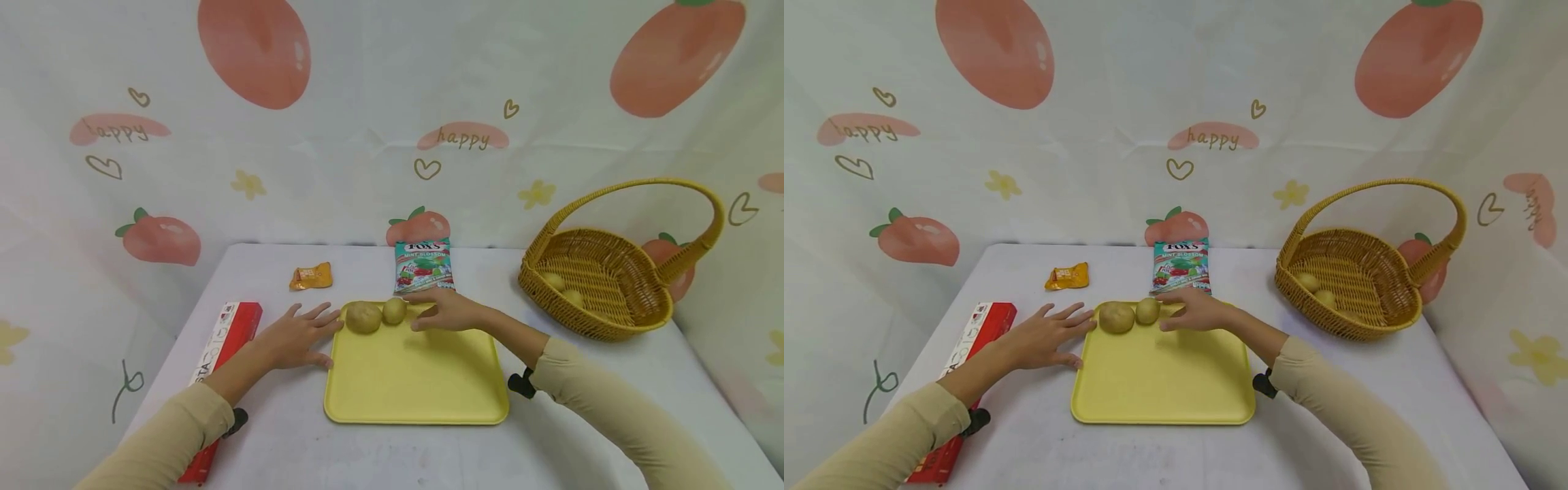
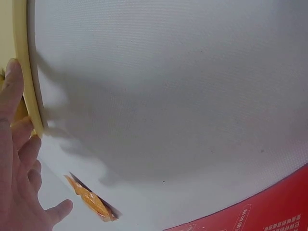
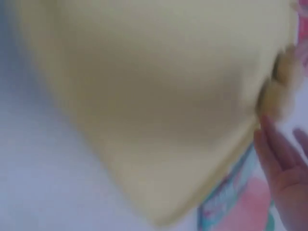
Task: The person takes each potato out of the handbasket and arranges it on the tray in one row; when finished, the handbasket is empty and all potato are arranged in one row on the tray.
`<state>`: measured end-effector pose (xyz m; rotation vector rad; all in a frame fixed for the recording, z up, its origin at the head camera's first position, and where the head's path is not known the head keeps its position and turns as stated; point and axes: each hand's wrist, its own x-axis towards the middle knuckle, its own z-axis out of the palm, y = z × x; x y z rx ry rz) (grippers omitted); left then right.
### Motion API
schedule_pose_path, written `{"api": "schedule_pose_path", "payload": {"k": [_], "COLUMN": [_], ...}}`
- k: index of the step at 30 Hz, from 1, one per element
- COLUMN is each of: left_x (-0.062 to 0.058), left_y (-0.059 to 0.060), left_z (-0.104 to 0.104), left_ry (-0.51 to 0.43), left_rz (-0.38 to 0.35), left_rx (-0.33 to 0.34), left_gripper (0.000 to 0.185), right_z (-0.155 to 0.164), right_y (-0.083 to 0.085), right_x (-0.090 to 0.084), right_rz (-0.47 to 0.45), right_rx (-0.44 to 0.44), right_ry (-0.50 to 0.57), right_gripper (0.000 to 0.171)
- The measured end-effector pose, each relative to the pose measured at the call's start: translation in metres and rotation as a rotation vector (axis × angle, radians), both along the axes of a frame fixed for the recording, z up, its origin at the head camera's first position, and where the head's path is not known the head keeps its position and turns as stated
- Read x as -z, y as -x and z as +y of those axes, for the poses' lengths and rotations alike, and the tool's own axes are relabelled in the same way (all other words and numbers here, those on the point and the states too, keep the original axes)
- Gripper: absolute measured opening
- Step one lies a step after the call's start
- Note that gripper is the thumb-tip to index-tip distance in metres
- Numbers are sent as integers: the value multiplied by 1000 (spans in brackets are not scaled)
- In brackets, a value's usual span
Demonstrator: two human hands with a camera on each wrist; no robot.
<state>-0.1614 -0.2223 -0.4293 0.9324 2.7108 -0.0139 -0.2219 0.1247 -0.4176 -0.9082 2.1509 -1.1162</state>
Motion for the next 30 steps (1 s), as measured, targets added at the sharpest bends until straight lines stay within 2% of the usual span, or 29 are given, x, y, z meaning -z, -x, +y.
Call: {"api": "schedule_pose_path", "payload": {"k": [7,11,14,20,25,30], "left_x": [-1,0,-1,-1,-4,-4], "left_y": [0,-1,-1,-2,-2,-2], "left_z": [2,3,2,2,3,4], "left_ry": [12,16,19,16,14,16], "left_rz": [-3,-14,-19,-9,-7,-4], "left_rx": [-1,-15,-19,-17,-12,-5], "left_gripper": [83,83,83,82,83,82], "right_z": [63,107,142,202,240,268], "right_y": [2,7,8,7,7,12], "right_x": [-42,-66,-77,-88,-93,-92], "right_rz": [-68,-88,-72,-33,-14,-118], "right_rx": [-62,-24,20,104,154,162], "right_ry": [-55,-101,-150,-242,-338,-405], "right_gripper": [57,56,55,54,56,61]}}
